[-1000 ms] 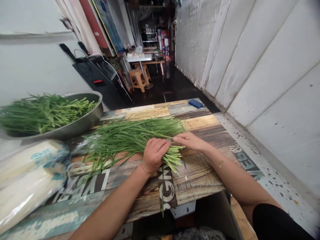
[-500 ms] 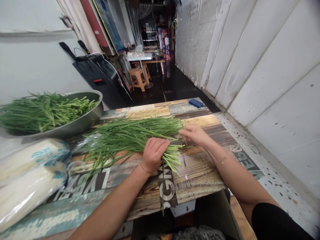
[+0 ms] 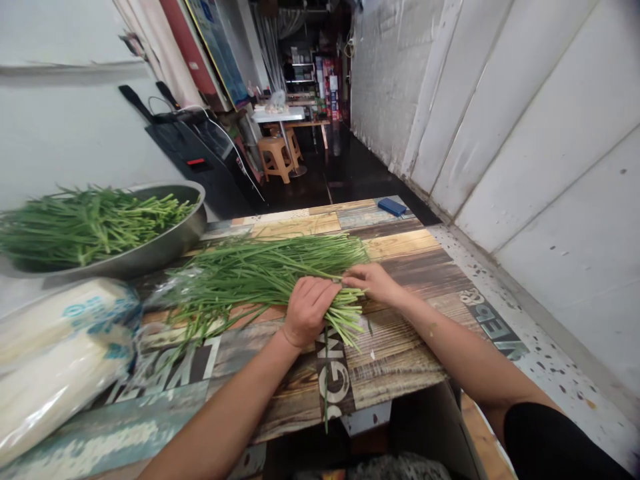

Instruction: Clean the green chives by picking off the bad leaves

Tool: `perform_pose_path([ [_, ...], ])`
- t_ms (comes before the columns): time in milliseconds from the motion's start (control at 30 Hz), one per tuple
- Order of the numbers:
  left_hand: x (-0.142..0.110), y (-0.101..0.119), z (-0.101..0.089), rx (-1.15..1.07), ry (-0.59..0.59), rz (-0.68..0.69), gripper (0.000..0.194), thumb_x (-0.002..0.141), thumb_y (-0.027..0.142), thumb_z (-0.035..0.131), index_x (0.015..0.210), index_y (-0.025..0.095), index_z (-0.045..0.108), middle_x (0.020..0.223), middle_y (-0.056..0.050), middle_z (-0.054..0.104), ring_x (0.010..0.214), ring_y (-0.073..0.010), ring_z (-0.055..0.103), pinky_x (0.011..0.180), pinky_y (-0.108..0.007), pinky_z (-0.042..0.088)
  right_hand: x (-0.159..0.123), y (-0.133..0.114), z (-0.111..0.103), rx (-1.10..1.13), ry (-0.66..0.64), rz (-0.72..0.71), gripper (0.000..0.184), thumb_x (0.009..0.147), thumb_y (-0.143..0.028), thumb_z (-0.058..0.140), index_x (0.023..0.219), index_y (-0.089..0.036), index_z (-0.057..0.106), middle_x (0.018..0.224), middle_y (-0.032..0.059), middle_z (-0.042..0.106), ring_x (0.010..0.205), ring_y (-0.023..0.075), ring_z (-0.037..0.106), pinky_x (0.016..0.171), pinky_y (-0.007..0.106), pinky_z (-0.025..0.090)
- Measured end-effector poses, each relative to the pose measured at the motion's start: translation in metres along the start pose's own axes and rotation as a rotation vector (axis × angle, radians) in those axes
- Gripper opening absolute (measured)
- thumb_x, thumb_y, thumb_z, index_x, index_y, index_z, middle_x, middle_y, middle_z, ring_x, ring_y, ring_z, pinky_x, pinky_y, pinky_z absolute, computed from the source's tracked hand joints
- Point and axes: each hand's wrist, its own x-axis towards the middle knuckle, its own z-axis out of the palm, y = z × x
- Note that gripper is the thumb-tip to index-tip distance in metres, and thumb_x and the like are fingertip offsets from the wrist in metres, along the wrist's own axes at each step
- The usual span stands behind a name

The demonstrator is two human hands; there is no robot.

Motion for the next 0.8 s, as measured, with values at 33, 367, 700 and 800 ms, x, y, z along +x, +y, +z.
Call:
perform_pose_path([
  [33,0.0,0.0,0.0,0.004,-0.006,0.0,0.023,0.087,0.021,0.048,0.106,0.014,0.061,0.093,-0.011,0.067,0.09,-0.0215,0.057,0.079,-0.037,0.044,0.0,0.001,-0.004,-0.009,0.032,-0.012,0.024,0.078,-0.035,0.06,0.076,-0.013,0.069,0.072,0.003,0.067,0.067,0.0139,0.058,0.063,0.025,0.043],
  [367,0.007,0.002,0.002,0.081,-0.059,-0.042,0.018,0.088,0.015,0.044,0.099,0.015,0.059,0.127,-0.015,0.057,0.124,-0.0238,0.047,0.104,-0.047,0.037,-0.005,-0.014,-0.033,-0.017,-0.011,-0.178,0.027,0.081,-0.039,0.06,0.075,-0.014,0.068,0.071,0.0014,0.062,0.069,0.0126,0.054,0.066,0.024,0.042],
  [700,0.006,0.003,0.004,0.089,-0.09,-0.038,0.021,0.089,0.011,0.042,0.096,0.014,0.061,0.136,-0.015,0.049,0.131,-0.024,0.04,0.106,-0.047,0.037,-0.007,-0.016,-0.032,0.101,-0.007,0.027,0.047,0.085,-0.053,0.046,0.067,-0.013,0.064,0.053,-0.0033,0.043,0.052,0.0085,0.039,0.053,0.022,0.031],
  [800,0.007,0.003,0.005,0.074,-0.089,-0.044,0.019,0.089,0.013,0.044,0.095,0.014,0.061,0.134,-0.016,0.051,0.129,-0.0246,0.042,0.102,-0.045,0.04,-0.007,-0.017,-0.031,0.107,-0.01,0.055,0.049,0.084,-0.055,0.046,0.065,-0.013,0.064,0.051,-0.0034,0.043,0.049,0.0082,0.038,0.051,0.022,0.03],
])
